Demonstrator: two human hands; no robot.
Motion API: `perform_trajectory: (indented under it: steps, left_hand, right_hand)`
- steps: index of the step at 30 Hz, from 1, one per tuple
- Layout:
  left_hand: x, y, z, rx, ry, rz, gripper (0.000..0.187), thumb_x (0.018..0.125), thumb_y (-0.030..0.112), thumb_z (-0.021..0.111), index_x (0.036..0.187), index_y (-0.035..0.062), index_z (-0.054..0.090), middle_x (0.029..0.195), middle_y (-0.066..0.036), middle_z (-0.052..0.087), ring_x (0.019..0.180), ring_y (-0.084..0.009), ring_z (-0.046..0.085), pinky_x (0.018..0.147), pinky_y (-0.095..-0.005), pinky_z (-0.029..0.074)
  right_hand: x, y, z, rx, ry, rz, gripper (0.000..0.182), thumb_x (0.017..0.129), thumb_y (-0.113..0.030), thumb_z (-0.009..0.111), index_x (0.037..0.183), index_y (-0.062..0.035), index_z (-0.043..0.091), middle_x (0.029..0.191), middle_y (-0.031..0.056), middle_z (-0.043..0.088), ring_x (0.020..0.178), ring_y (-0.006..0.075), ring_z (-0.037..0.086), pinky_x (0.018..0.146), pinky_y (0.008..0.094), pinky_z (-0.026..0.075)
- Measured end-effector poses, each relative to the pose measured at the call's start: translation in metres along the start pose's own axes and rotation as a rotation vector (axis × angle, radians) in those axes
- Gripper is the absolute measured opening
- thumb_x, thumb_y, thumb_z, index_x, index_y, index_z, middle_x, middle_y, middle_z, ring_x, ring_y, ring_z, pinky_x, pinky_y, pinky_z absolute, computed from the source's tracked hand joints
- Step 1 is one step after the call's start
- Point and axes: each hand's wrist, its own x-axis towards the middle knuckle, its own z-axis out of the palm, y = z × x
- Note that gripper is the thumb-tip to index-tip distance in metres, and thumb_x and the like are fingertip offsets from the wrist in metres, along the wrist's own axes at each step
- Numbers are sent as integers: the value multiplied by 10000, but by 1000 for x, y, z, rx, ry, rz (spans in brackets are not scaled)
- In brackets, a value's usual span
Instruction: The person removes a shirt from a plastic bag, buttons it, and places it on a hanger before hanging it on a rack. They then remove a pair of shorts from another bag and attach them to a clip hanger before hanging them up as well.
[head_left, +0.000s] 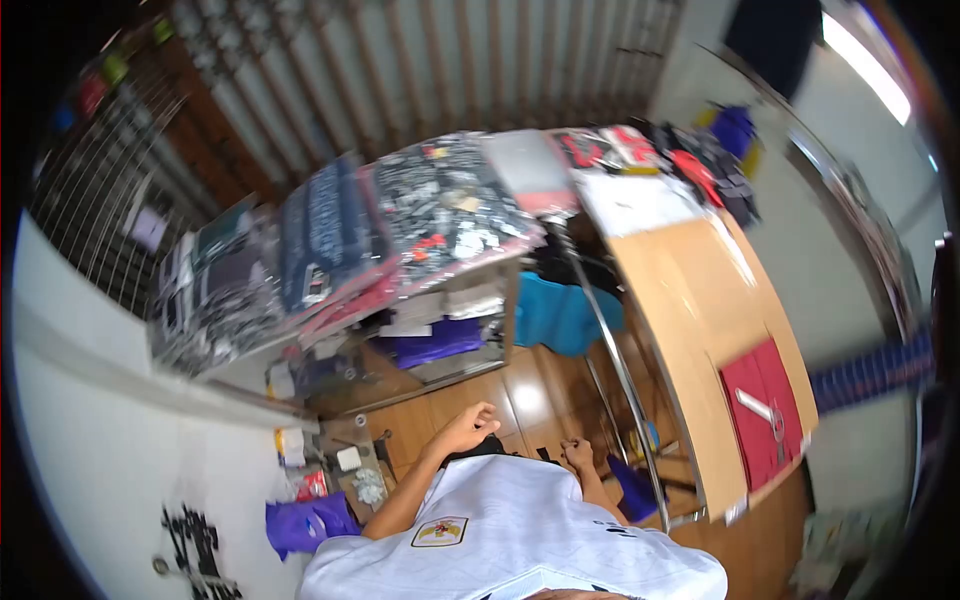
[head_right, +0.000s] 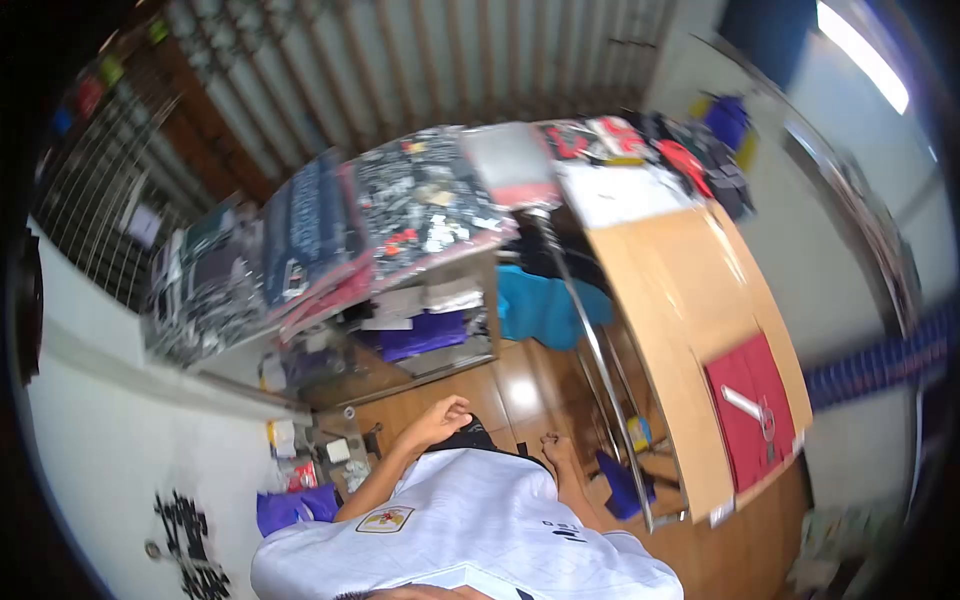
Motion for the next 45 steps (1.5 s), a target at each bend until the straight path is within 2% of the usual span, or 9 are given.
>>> perform_trajectory:
  steps: [9,10,14,21,30,33,35,39,45]
  left_hand:
    - [20,95,169,395,-346,447,486,954,287,731,1315,-11,599,1217,-225,696,1064,-326,703,928,-427,558]
    - [15,97,199,384,-395,445,478,965,291,724,1315,-8,597,1224,-220,696,1082,-325,700,932,-426,557]
    - [-45,131,320,327,-645,457,479,982,284,718,1336,-9,583,1232,-206,698,1098,-305,704,934,-420,560]
    - [-123,175,483,283,-1082,515,416,988,176,712,1334,-18,586,1231,-153,693,1079,-218,701,958,-360,553]
    - [-58,254,584,187,-567,797,319,925,101,736,1222,13,658,1153,-124,659,1077,-203,634,884,-343,543]
    - [-12,279,615,218,-190,979,374,917,87,709,1263,-26,625,1267,-203,621,1177,-317,607,1040,-395,469]
    - [14,286,637,432,70,981,590,941,253,721,1432,-1,513,1447,-271,511,1349,-414,486,1132,-493,390]
    - [43,282,684,684,38,449,999,987,610,544,1636,-9,102,1632,-439,7,1534,-589,-24,1192,-721,36]
    - [35,311,699,878,1,271,1060,969,644,533,1635,-21,45,1613,-467,-39,1512,-628,-55,1165,-760,32]
  right_hand:
    - [-181,214,-58,682,280,234,357,952,-243,709,1209,3,687,974,106,738,773,214,725,581,324,541]
    - [-218,227,-72,685,358,338,279,933,-206,719,1137,-16,715,843,111,736,720,204,710,603,347,584]
    - [-335,337,-100,648,505,611,234,942,-237,693,1120,-87,715,905,64,707,768,195,711,558,343,522]
    - [-449,441,-129,876,844,645,339,908,-243,723,1144,-1,695,851,123,724,692,200,710,522,332,518]
    - [-422,415,-236,1022,800,426,423,954,-287,716,1292,-42,648,1133,146,730,939,258,746,709,364,561]
    - [-400,417,-288,973,800,350,441,958,-295,717,1309,-40,643,1143,152,726,969,262,737,742,374,560]
    - [-391,419,-326,950,791,311,454,956,-303,722,1317,-40,641,1143,155,725,977,263,733,757,376,557]
    - [-371,428,-402,827,753,322,483,950,-306,736,1299,14,641,1099,156,734,932,228,733,724,335,544]
    - [-316,416,-523,742,698,160,455,964,-271,727,1284,42,643,1055,161,740,887,209,730,722,323,542]
